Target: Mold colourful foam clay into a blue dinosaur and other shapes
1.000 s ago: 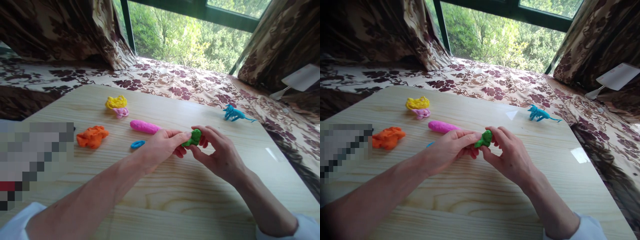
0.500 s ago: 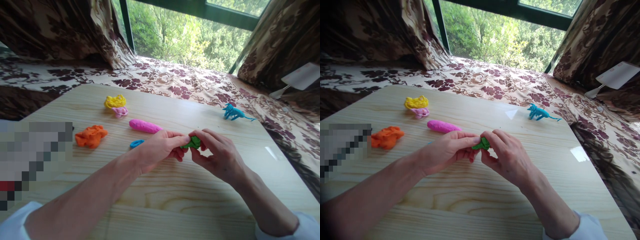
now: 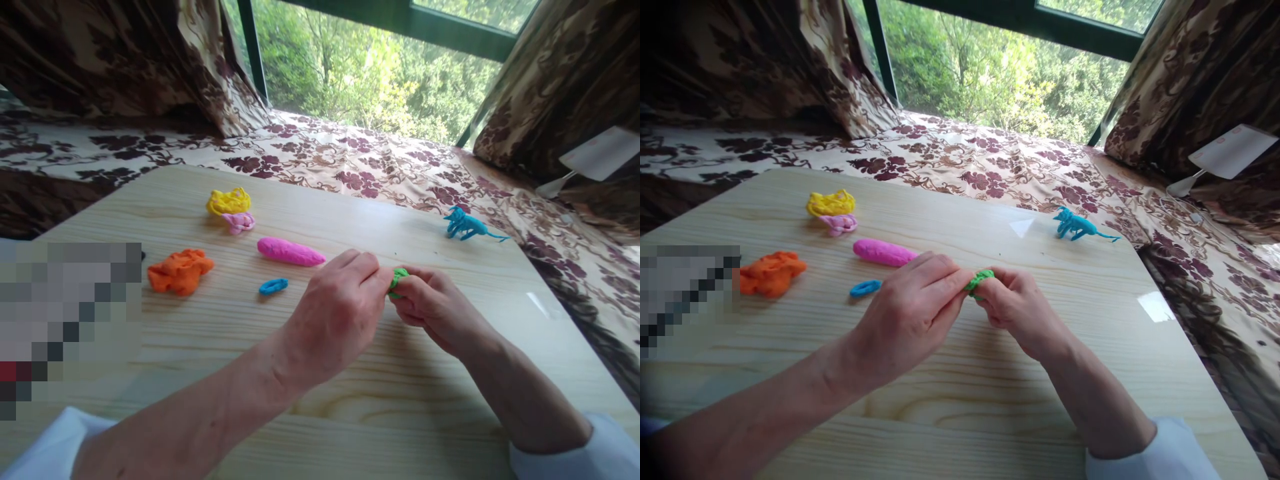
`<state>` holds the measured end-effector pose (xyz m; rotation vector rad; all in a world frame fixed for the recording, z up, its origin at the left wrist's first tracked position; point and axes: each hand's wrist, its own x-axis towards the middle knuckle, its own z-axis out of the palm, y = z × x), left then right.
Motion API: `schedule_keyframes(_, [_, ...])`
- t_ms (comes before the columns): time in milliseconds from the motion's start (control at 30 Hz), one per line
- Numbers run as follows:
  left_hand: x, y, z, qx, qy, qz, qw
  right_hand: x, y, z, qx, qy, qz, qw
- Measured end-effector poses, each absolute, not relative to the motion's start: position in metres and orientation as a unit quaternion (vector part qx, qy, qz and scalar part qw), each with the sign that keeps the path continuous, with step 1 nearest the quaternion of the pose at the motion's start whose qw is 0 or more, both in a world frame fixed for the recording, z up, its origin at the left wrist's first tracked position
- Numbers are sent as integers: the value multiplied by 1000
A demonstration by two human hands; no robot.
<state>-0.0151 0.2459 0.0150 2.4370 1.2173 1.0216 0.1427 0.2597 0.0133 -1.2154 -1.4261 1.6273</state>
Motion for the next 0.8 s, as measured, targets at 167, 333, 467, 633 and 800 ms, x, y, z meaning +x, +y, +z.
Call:
schedule_keyframes(167, [-17, 255, 11, 739, 438, 414, 301, 144, 264, 14, -443, -583, 585, 349])
schedule_keyframes(333, [-24, 265, 11, 572, 482, 408, 523, 147, 263, 9, -434, -678, 430, 410])
schedule_keyframes(467, [-25, 264, 12, 527, 479, 378, 591, 149, 260, 11, -436, -760, 284, 390])
schedule_keyframes(633, [-25, 263, 6, 517, 431, 376, 637, 149, 258, 17, -407, -833, 182, 327])
schedule_keyframes(800, [-26, 263, 9, 498, 403, 369, 673, 149, 258, 16, -388, -863, 119, 300])
